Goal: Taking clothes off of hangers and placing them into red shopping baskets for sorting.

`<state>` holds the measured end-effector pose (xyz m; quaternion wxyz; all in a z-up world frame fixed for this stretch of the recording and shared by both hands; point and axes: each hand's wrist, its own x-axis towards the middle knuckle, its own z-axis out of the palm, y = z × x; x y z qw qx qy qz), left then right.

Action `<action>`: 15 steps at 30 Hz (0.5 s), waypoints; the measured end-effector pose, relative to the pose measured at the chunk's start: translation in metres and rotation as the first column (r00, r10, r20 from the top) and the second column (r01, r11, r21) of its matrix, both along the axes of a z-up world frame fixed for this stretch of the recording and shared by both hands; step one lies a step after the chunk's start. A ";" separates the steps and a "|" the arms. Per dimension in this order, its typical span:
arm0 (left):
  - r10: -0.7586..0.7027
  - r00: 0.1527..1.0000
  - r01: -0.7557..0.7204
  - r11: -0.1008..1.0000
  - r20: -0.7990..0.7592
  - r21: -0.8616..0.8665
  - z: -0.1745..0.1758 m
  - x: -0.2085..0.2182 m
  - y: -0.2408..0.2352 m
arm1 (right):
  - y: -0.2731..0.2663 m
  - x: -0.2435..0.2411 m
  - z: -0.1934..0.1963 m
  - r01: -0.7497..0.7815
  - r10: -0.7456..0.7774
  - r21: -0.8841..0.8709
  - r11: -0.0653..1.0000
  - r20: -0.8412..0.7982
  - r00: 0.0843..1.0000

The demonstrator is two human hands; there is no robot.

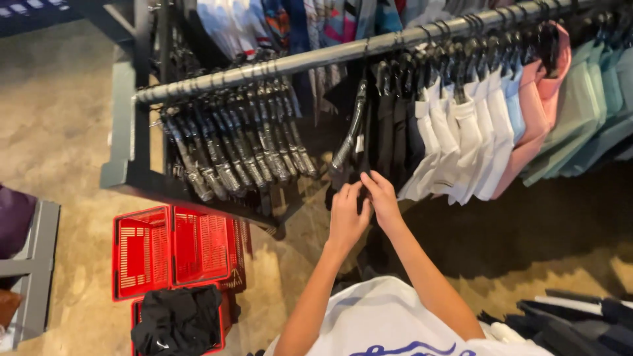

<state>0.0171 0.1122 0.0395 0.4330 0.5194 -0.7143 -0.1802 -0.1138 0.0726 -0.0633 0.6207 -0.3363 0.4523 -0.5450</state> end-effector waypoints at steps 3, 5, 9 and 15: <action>-0.008 0.971 0.041 0.990 -0.239 0.132 -0.023 0.010 0.016 | 0.007 0.011 0.034 0.033 -0.026 0.139 0.990 -0.054 0.998; 0.031 0.961 0.000 0.994 -0.274 0.113 -0.036 0.017 0.017 | 0.001 0.001 -0.037 0.007 0.026 0.170 0.985 -0.193 0.981; 0.175 0.950 -0.069 0.926 -0.259 0.371 -0.091 0.035 0.016 | 0.009 -0.001 -0.125 -0.030 0.043 0.046 0.998 -0.302 0.952; 0.040 0.987 -0.135 0.742 0.158 0.657 -0.103 0.080 0.021 | 0.043 0.035 -0.066 -0.326 0.326 0.046 0.944 -0.269 0.907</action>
